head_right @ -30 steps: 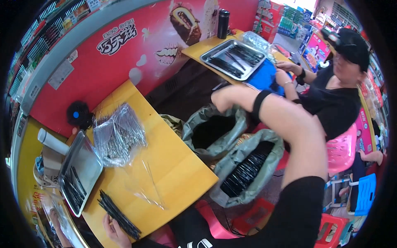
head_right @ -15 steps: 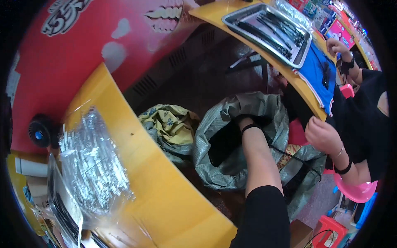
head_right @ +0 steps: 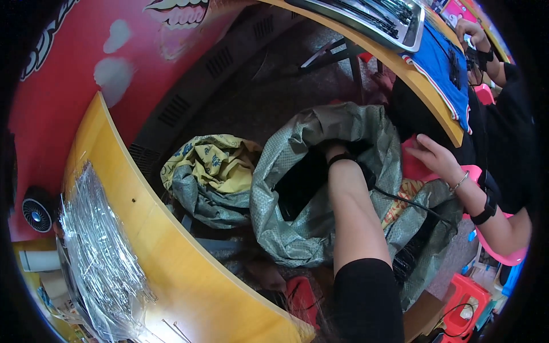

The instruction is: Assemble and sort black plastic ties at a workstation.

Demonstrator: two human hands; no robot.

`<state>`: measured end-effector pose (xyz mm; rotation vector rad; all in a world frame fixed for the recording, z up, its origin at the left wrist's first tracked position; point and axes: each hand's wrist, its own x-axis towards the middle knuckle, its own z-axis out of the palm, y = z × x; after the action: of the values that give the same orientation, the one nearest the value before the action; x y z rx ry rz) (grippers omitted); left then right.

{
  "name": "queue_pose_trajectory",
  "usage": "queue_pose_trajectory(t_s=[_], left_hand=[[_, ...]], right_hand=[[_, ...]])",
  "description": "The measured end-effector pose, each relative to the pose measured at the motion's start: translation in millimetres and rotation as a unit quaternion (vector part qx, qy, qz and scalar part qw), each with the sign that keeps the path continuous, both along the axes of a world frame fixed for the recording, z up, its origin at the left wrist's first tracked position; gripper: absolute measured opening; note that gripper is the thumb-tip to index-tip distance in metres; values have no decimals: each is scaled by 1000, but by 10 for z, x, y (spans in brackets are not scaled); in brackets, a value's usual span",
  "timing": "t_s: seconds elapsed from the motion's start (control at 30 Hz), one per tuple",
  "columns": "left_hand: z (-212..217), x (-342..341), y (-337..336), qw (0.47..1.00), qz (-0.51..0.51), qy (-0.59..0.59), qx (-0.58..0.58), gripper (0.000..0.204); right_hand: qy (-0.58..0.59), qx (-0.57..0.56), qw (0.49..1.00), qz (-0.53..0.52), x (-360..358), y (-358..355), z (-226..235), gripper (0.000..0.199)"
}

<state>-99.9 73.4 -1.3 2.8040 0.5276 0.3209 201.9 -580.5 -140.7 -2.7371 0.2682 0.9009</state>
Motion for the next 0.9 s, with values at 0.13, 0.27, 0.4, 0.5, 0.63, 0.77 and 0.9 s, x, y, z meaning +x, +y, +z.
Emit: queue_pose_trajectory(t_s=[0.13,0.27,0.4,0.5,0.63,0.77,0.9], left_hand=[[-41,5,68,1000,-3,-16,1,41],[-58,-6,65,1000,-5,-25,7,39],[51,86,-173,999,28,10,24,36],[-20,36,40,996,-29,10,88,34],[32,149,-182,1000,-2,-4,25,33],[-6,85,12,998,-51,-6,23,35],[-58,24,102,998,-52,-1,38,36]], right_hand=[[-47,3,999,9,-61,-154,263,22],[-87,10,996,18,-141,-315,457,19],[-124,23,992,29,-52,-243,662,15],[-149,25,988,19,-131,-154,872,13],[-191,26,981,28,-149,-152,1102,11],[-231,27,972,27,-261,-452,1346,9],[-270,42,961,45,-327,-863,1503,9]])
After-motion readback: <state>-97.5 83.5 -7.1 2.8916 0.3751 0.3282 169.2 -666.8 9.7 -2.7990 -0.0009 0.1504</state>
